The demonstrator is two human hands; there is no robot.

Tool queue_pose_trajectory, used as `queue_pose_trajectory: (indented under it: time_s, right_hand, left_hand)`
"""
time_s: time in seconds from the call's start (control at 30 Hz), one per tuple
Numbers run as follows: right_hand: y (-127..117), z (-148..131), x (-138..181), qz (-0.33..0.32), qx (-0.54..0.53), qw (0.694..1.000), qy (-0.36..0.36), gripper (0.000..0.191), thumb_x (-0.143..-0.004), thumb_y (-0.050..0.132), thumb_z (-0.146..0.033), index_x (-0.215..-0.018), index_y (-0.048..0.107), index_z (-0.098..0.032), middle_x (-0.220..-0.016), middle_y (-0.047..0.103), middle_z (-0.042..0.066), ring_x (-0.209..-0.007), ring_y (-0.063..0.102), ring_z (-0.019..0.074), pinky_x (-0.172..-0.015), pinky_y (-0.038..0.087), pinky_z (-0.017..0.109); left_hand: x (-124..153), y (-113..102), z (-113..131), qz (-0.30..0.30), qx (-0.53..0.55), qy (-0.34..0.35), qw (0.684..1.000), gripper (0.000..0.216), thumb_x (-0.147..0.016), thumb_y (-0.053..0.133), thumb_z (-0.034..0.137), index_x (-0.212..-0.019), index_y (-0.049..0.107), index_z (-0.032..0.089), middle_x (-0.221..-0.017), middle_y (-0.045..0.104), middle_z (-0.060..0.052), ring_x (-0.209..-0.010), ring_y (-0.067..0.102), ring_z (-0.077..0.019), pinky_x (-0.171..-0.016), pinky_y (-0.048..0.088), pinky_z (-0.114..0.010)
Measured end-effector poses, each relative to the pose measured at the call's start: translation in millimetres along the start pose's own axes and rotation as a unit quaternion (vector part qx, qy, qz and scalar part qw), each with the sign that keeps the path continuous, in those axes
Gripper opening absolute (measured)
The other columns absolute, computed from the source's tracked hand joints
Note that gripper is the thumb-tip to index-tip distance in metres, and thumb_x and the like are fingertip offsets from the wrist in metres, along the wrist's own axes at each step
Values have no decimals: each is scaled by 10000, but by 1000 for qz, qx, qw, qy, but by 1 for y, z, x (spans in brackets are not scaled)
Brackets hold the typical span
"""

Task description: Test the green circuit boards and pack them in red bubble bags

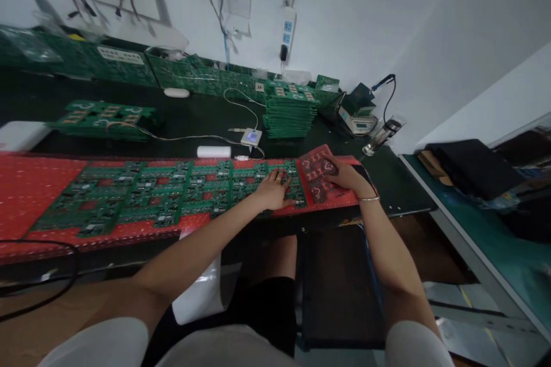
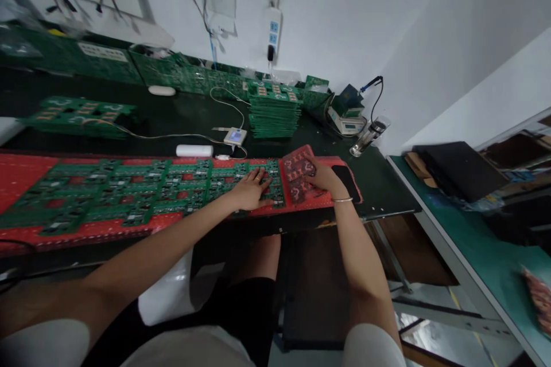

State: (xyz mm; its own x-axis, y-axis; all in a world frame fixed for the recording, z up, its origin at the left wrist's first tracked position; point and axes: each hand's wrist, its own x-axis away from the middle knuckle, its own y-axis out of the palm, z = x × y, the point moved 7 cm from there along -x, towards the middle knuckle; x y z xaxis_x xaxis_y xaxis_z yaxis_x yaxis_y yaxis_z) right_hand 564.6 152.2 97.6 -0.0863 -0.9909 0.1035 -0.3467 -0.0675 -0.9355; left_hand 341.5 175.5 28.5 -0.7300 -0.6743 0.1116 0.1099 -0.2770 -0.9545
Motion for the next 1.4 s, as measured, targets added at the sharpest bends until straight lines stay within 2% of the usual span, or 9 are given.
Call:
queue_pose_trajectory:
  time_s: [0.2, 0.37, 0.5, 0.7, 0.87, 1.0, 1.17, 1.3, 1.4]
  right_hand:
    - [0, -50, 3, 28, 187, 982, -2, 763, -843, 705, -248, -1545, 419, -162, -1087, 763, 193, -966, 746, 340, -817, 556, 398]
    - [9, -104, 8, 45, 264, 963, 8, 500, -963, 432, -187, -1453, 528, -165, -1120, 724, 269, -930, 740, 343, -721, 554, 405]
    - [26, -143, 5, -14, 270, 963, -14, 528, -956, 452, -212, -1481, 507, -180, -1150, 713, 257, -1021, 723, 347, -785, 562, 412]
    - [78, -182, 2, -94, 284, 952, -63, 780, -949, 550, -415, -1632, 231, -216, -1254, 683, 245, -1141, 677, 375, -866, 545, 453]
    - [84, -171, 2, -65, 167, 981, -78, 732, -1007, 475, -417, -1629, 206, -140, -1283, 674, 232, -1143, 679, 313, -938, 523, 422]
    - [54, -109, 1, 63, 41, 997, 7, 770, -947, 587, -510, -1528, 371, -53, -1402, 578, 264, -1253, 615, 328, -991, 506, 404]
    - [74, -69, -1, -11, -131, 991, 21, 977, -806, 778, -488, -1583, 306, -131, -1325, 656, 188, -1194, 654, 296, -1002, 528, 450]
    - [73, -83, -5, -15, -199, 980, -19, 1046, -818, 774, -392, -1641, 155, -205, -1517, 530, 157, -1330, 579, 252, -1108, 471, 429]
    - [65, -98, -8, -46, -160, 986, -27, 915, -875, 714, -335, -1631, 212, -222, -1540, 516, 136, -1343, 575, 241, -1129, 440, 418]
  left_hand:
    - [-4, 4, 14, -4, -4, -4, 1000, 856, -888, 618, 608, -1577, 384, 158, -1673, 191, -217, -1562, 144, -424, -1241, 196, -549]
    - [0, 0, 13, 1, -11, 0, 1000, 801, -939, 540, 594, -1581, 373, 145, -1672, 189, -232, -1564, 146, -413, -1246, 184, -537]
    - [19, -10, -13, 56, -33, -58, 996, 698, -1012, 409, 415, -1583, 312, 25, -1665, 169, -259, -1575, 123, -363, -1270, 150, -478]
    - [49, -2, -58, 42, -73, -109, 991, 740, -1003, 442, 454, -1566, 327, -12, -1657, 170, -261, -1567, 154, -366, -1276, 164, -476]
    - [64, -8, -53, 94, -52, -43, 993, 624, -1009, 386, 325, -1537, 391, -8, -1637, 276, -245, -1556, 225, -345, -1280, 178, -484]
    - [80, -6, -20, 115, -16, 59, 991, 701, -1001, 431, 476, -1532, 405, 20, -1592, 399, -232, -1526, 320, -333, -1266, 233, -472]
    - [83, 0, 0, 110, -26, 67, 991, 824, -949, 524, 544, -1515, 394, -42, -1582, 368, -300, -1510, 327, -394, -1245, 255, -501]
    - [80, -7, -24, 84, -12, 78, 993, 666, -1033, 352, 520, -1509, 467, 69, -1567, 442, -222, -1496, 373, -345, -1238, 258, -492]
    - [84, -10, -64, 63, -24, 22, 997, 686, -997, 424, 595, -1542, 456, 179, -1652, 312, -165, -1545, 253, -377, -1246, 192, -528]
